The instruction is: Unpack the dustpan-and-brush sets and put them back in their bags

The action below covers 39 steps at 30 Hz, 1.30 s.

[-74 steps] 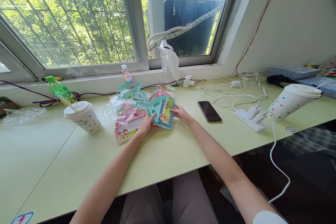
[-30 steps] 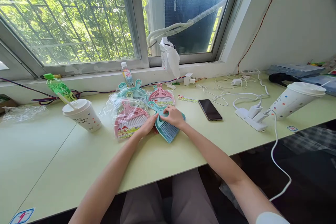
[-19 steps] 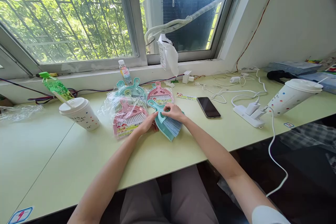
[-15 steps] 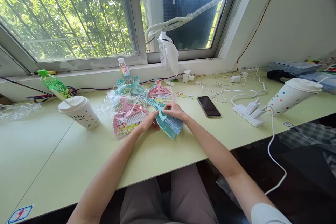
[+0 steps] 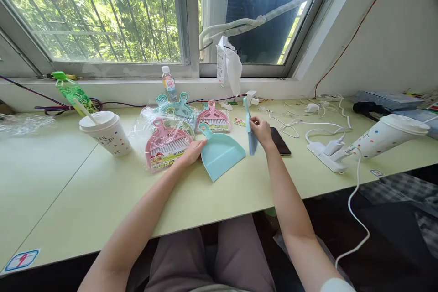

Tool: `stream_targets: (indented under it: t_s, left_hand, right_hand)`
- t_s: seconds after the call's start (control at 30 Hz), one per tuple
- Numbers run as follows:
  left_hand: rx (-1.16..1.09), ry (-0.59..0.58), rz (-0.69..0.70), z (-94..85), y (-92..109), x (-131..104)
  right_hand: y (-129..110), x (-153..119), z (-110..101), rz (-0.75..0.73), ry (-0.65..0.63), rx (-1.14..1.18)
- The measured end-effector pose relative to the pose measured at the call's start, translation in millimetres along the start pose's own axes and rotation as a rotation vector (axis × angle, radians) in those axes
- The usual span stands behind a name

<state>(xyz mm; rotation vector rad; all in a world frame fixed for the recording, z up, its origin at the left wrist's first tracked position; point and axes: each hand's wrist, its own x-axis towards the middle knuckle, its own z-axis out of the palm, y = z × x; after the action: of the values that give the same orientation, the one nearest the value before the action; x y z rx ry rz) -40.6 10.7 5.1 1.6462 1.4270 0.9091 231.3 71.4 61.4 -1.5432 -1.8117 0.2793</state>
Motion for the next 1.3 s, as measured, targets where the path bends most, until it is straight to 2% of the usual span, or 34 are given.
stream_targets:
  t_s: [0.07, 0.17, 0.27, 0.4, 0.53, 1.07, 1.17, 1.3]
  left_hand:
    - [0.124, -0.007, 0.033, -1.8, 2.8, -2.2]
    - [0.364, 0.058, 0.127, -2.2, 6.5, -5.0]
    - [0.637, 0.122, 0.171, 2.6, 9.2, -7.3]
    - [0.85, 0.104, 0.143, 10.0, 12.4, -10.7]
    - [0.9, 0.074, 0.143, 10.4, 16.0, -13.1]
    - [0.878, 0.117, 0.137, 10.7, 18.7, -14.5]
    - [0.897, 0.11, 0.117, 10.5, 19.3, -13.6]
    - [0.954, 0.115, 0.076, 13.1, 22.6, -14.4]
  right_hand:
    - [4.7, -2.1, 5.3, 0.05, 0.005, -0.237]
    - [8.6, -5.6, 14.3, 0.122, -0.149, -0.42]
    - [11.3, -5.9, 20.5, 0.15, -0.252, -0.485]
    - [14.0, -4.3, 23.6, 0.118, -0.262, -0.486]
    - [15.7, -4.4, 24.5, 0.122, -0.261, -0.47]
    - [14.7, -5.8, 24.1, 0.123, -0.221, -0.429]
    - [9.4, -5.9, 23.2, 0.078, -0.199, -0.344]
    - [-11.8, -13.1, 22.4, -0.055, -0.246, -0.203]
